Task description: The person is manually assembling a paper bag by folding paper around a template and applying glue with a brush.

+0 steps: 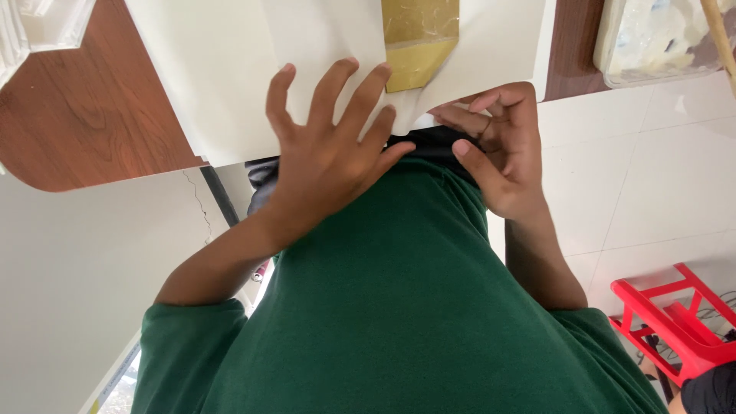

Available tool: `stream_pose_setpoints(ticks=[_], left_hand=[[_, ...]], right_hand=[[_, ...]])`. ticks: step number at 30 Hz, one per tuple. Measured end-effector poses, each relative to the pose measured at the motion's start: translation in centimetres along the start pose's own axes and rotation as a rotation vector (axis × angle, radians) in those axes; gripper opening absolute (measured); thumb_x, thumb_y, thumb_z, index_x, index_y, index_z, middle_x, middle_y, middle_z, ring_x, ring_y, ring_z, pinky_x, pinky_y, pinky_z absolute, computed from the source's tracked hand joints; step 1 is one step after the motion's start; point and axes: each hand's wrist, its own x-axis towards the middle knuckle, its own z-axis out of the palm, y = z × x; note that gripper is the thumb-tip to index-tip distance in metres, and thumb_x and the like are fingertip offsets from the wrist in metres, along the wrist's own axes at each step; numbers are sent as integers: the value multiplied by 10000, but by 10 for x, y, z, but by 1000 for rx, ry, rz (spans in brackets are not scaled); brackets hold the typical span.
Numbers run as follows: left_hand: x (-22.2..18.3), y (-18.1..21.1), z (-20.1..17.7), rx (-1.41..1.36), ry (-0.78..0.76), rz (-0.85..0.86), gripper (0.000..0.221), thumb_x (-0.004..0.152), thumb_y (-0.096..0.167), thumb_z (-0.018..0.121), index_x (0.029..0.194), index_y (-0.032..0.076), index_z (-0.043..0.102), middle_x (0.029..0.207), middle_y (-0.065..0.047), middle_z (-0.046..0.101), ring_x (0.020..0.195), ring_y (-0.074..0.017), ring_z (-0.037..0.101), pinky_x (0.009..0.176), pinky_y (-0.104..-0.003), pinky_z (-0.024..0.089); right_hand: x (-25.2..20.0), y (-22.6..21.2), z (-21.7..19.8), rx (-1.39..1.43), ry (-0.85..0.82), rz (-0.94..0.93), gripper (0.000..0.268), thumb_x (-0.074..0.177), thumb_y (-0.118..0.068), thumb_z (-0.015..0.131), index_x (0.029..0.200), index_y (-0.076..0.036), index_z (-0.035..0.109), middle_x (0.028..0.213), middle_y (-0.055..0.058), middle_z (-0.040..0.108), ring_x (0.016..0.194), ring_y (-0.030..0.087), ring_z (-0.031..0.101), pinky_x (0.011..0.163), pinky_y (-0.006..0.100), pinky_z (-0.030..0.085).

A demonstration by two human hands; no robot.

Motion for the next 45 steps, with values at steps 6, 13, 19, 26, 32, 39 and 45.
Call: stream_pose_setpoints(ticks=[6, 13, 19, 26, 32, 39, 45], left_hand=[[18, 9, -3, -75, 110, -96, 284, 1020, 202, 885, 826, 119, 695, 1295, -84, 706, 1183, -348, 648, 1050, -619, 321], [21, -5, -17, -49, 122, -50, 265, 1074, 86, 851, 866, 103, 688, 1275, -91, 736, 1182, -339, 678, 1054, -610, 334], [14, -10, -17, -197, 160, 30, 280, 1139, 375, 756, 986, 152, 683, 1310, -136, 724, 1215, -383, 672, 1082, -609, 324], [-16, -56, -27, -329, 180, -159, 494, 1111, 248, 376, 1097, -41, 776, 1311, -233, 612, 1233, -429, 607, 1062, -557, 422], [-13, -81, -25, -334, -193, -32, 490, 1184, 390, 575, 1551, 67, 534, 1611, -269, 405, 1510, -497, 336, 1239, -677, 233], [10, -97, -13, -204, -353, 10, 772, 1113, 698, 399, 1661, 155, 366, 1667, -275, 215, 1557, -458, 209, 1288, -580, 237], [33, -110, -1, -186, -331, 13, 803, 1115, 675, 260, 1674, 102, 323, 1675, -258, 190, 1554, -458, 167, 1295, -571, 224]], right_hand=[[-2, -2, 0, -115, -67, 25, 187, 1092, -16, 489, 1245, -47, 385, 1225, 154, 541, 1298, 328, 636, 1127, 371, 543], [0, -3, 13, -531, -47, -67, 135, 1051, 27, 560, 1169, -27, 524, 1223, 171, 703, 1184, 305, 708, 999, 377, 584], [1, -4, 12, -253, 32, -1, 189, 1098, -149, 538, 1231, -27, 486, 1182, 127, 540, 1140, 275, 670, 1061, 398, 570], [4, -15, 0, 94, 557, 324, 671, 888, -669, 652, 1260, -140, 470, 517, -37, 331, 623, 52, 479, 776, 269, 600], [38, -13, -34, -29, 378, 234, 512, 1024, -453, 607, 1419, -166, 454, 1278, -1, 602, 1114, 62, 597, 880, 190, 504], [81, -15, -40, 29, 273, 278, 468, 1051, -277, 588, 1477, -150, 441, 1158, -29, 598, 862, 32, 566, 673, 153, 442], [97, -19, -37, -304, 311, 211, 309, 1111, -163, 567, 1387, -155, 428, 908, -63, 465, 949, 48, 470, 967, 215, 375]])
